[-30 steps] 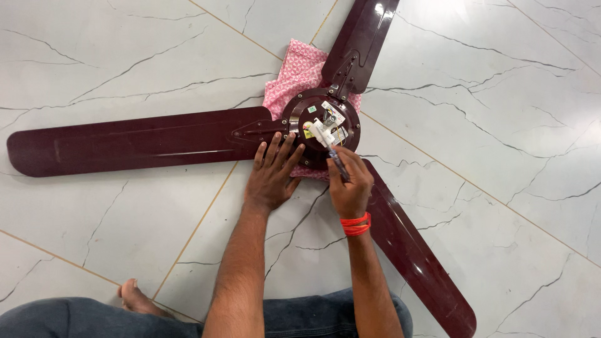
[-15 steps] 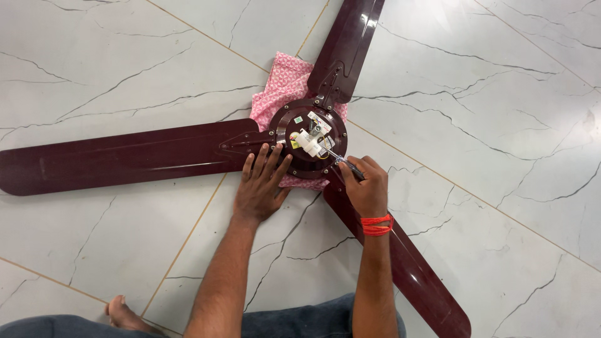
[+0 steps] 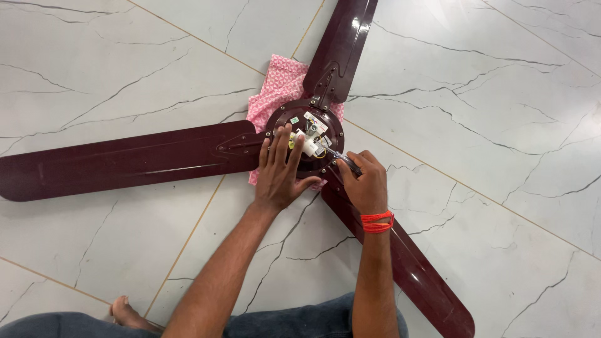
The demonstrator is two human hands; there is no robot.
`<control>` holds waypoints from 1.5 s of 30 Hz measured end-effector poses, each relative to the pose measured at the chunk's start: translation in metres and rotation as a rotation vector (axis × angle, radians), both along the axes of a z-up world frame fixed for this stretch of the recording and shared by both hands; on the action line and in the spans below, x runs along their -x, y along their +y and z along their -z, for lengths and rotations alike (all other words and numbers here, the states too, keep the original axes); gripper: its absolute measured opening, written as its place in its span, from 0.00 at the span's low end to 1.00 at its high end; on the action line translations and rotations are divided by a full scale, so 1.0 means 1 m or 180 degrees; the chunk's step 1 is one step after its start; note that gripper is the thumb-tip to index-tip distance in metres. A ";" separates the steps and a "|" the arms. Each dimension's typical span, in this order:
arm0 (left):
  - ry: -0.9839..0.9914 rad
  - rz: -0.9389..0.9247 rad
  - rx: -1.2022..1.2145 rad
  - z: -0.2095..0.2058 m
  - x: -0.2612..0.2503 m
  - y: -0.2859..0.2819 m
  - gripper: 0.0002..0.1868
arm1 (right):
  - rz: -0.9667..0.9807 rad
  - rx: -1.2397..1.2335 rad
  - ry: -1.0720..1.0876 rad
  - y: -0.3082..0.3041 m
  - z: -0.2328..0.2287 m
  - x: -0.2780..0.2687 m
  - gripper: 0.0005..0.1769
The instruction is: The person sits on the floor and uses a screwdriver to tighten screws on the central hub of a ceiling fan. The fan is placed on a pink cloth, and the person systematically works on the screws around the motor housing.
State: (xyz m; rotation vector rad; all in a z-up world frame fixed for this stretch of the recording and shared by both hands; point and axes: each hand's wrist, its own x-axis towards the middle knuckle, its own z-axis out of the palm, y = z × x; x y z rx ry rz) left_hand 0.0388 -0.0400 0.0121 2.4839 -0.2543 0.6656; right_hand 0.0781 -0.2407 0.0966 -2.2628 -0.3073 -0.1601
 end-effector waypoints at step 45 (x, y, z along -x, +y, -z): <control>-0.0285 -0.0660 -0.0343 0.032 -0.016 -0.015 0.35 | -0.0116 -0.0209 0.0417 -0.013 0.008 -0.006 0.13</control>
